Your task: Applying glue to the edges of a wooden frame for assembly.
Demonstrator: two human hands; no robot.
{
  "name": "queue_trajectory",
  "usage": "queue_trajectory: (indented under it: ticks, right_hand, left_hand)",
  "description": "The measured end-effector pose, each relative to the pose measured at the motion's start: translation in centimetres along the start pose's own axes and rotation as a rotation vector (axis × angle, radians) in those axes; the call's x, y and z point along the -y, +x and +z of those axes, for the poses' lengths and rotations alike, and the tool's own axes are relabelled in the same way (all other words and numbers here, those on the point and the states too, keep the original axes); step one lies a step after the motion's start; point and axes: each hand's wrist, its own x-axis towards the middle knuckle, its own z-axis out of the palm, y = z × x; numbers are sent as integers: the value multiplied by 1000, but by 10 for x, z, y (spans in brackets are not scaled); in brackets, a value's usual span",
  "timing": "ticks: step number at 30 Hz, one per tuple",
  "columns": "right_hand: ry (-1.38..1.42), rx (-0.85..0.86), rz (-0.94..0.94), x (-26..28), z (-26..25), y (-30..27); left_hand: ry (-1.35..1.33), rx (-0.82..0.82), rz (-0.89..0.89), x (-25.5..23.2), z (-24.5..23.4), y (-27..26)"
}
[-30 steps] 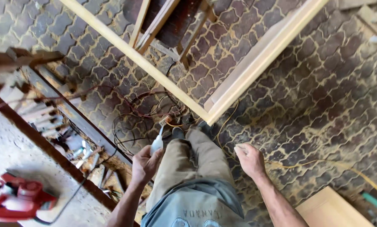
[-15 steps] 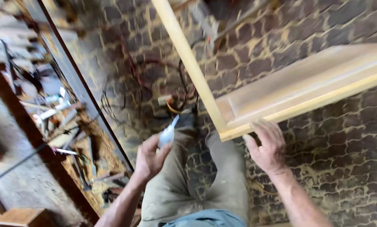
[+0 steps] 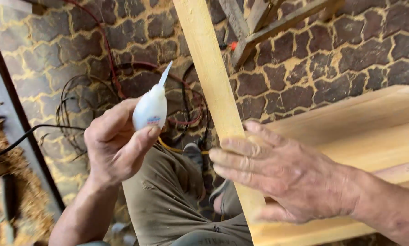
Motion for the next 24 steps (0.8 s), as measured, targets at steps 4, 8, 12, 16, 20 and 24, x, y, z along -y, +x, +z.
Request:
queue_trajectory:
  ticks: [4,8,12,16,20,24]
  right_hand:
    - [-202,65,83,2,-10,13]
    - [-297,-177,286,30,-15,-34]
    - [-473,-282,539,60,0,-90]
    - [-537,-370,929,58,50,-146]
    - [-632,-498,820,69,35,-118]
    - [-569,-518,805,66,36,-124]
  left_hand:
    - [123,29,223,2,-1,-37]
    - [223,61,216,-23,9,-89]
    - [187,189,79,-56,27,-114]
    - [324,331,368,-51,48,-113]
    - [268,438,320,-43,67,-104]
    - [286,474,314,-44,74,-90]
